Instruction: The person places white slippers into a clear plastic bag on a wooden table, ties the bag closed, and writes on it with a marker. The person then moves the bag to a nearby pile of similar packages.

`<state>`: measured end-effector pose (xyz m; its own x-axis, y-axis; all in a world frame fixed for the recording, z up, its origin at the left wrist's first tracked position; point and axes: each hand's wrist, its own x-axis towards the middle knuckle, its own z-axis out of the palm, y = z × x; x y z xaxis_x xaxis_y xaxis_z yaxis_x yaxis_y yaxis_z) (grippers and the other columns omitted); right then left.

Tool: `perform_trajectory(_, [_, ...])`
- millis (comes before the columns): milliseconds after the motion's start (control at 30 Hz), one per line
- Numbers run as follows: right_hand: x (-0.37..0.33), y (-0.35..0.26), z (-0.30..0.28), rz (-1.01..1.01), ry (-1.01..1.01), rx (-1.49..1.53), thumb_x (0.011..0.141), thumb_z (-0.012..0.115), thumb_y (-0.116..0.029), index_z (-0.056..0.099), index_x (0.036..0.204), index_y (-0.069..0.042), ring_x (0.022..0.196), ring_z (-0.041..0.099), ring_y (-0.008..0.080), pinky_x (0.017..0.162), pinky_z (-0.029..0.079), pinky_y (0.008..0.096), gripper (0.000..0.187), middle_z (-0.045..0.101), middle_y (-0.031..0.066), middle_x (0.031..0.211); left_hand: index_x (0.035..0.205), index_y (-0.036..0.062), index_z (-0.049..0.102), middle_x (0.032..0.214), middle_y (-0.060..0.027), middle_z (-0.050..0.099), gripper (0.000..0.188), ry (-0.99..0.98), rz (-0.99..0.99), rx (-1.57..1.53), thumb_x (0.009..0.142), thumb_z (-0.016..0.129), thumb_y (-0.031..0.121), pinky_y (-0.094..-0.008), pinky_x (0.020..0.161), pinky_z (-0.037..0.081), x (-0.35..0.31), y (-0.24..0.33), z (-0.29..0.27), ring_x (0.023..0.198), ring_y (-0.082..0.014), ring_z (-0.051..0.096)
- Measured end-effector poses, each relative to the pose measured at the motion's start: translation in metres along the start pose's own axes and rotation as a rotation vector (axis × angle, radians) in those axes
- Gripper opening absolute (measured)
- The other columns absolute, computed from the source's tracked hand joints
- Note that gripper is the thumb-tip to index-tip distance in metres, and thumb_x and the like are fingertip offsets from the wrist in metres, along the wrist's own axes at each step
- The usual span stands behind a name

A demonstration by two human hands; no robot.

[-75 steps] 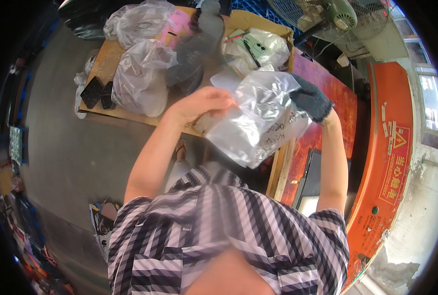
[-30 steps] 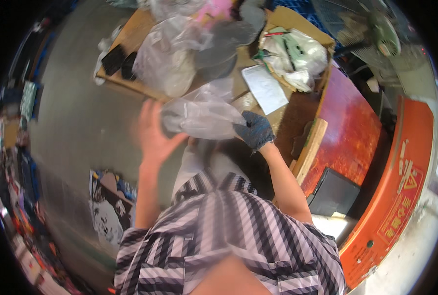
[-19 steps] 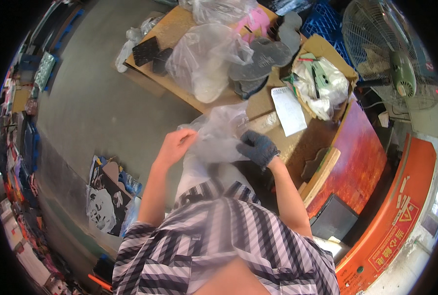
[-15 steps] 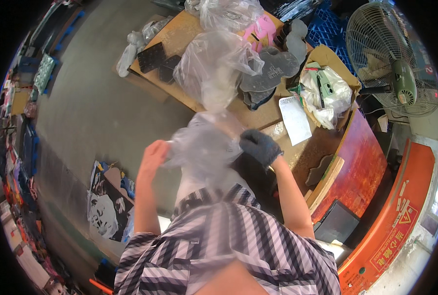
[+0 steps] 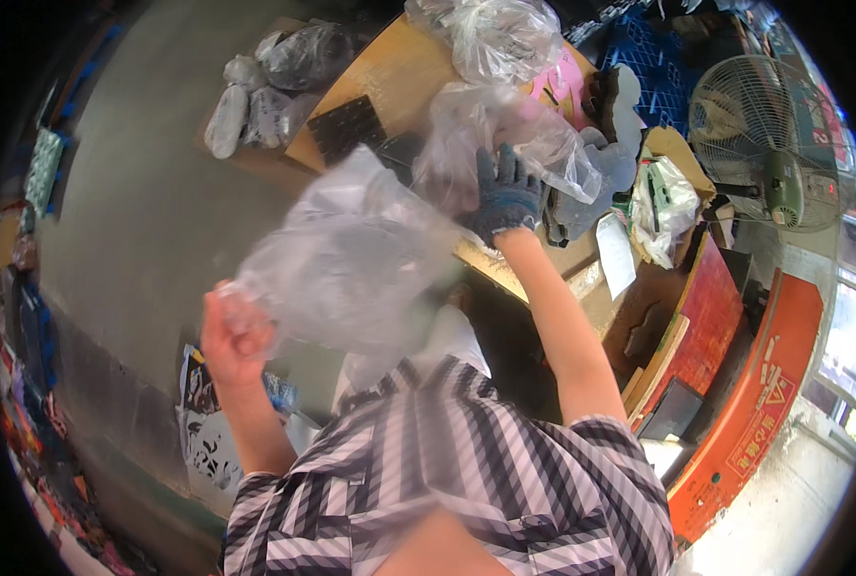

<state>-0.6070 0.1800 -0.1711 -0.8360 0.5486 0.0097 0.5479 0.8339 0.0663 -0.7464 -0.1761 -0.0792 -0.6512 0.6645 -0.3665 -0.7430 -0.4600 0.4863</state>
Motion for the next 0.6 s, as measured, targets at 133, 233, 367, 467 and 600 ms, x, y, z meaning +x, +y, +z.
perform_trajectory(133, [0.033, 0.012, 0.013, 0.079, -0.434, 0.129, 0.072, 0.066, -0.042, 0.052, 0.116, -0.013, 0.098, 0.06, 0.0352, 0.08, 0.048, 0.044, 0.054, 0.055, 0.0183, 0.116, 0.1, 0.0083, 0.052, 0.071, 0.0011, 0.049, 0.014, 0.152, 0.275, 0.127, 0.093, 0.052, 0.02, -0.0171, 0.042, 0.025, 0.002, 0.04, -0.008, 0.045, -0.0028, 0.033])
perform_trajectory(233, [0.049, 0.023, -0.01, 0.102, -0.36, 0.432, 0.079, 0.062, -0.033, 0.065, 0.088, -0.007, 0.085, 0.063, 0.0309, 0.075, 0.049, 0.039, 0.028, 0.066, 0.0138, 0.083, 0.119, 0.0049, 0.049, 0.097, -0.0039, 0.056, 0.034, 0.563, 0.411, 0.666, 0.087, 0.059, 0.008, -0.0182, 0.051, 0.037, 0.006, 0.049, 0.004, 0.065, -0.0043, 0.047])
perform_trajectory(367, [0.041, 0.018, -0.054, -0.121, -0.156, 0.511, 0.077, 0.067, -0.029, 0.066, 0.092, -0.008, 0.08, 0.063, 0.0291, 0.072, 0.049, 0.036, 0.026, 0.066, 0.0136, 0.086, 0.13, 0.005, 0.042, 0.122, -0.0097, 0.048, 0.062, 0.385, 0.765, 1.487, 0.076, 0.071, 0.01, -0.0301, 0.082, 0.043, 0.042, 0.014, 0.043, 0.109, -0.0178, 0.047])
perform_trajectory(467, [0.021, -0.002, -0.07, -0.225, -0.066, 0.632, 0.078, 0.066, -0.026, 0.066, 0.093, -0.008, 0.08, 0.063, 0.029, 0.072, 0.049, 0.0359, 0.023, 0.066, 0.0134, 0.085, 0.134, 0.0087, 0.038, 0.132, -0.0141, 0.042, 0.077, -0.114, 0.682, 1.753, 0.067, 0.076, 0.008, -0.0364, 0.089, 0.044, 0.077, -0.045, 0.081, 0.117, -0.0274, 0.047])
perform_trajectory(600, [-0.003, -0.015, -0.079, -0.067, -0.108, 0.878, 0.079, 0.064, -0.021, 0.063, 0.09, -0.006, 0.072, 0.061, 0.0304, 0.068, 0.049, 0.0347, 0.019, 0.062, 0.016, 0.081, 0.133, 0.0144, 0.04, 0.119, -0.015, 0.05, 0.074, -0.378, 0.226, 1.704, 0.066, 0.071, 0.008, -0.0391, 0.078, 0.049, 0.126, -0.145, 0.116, 0.097, -0.0336, 0.057])
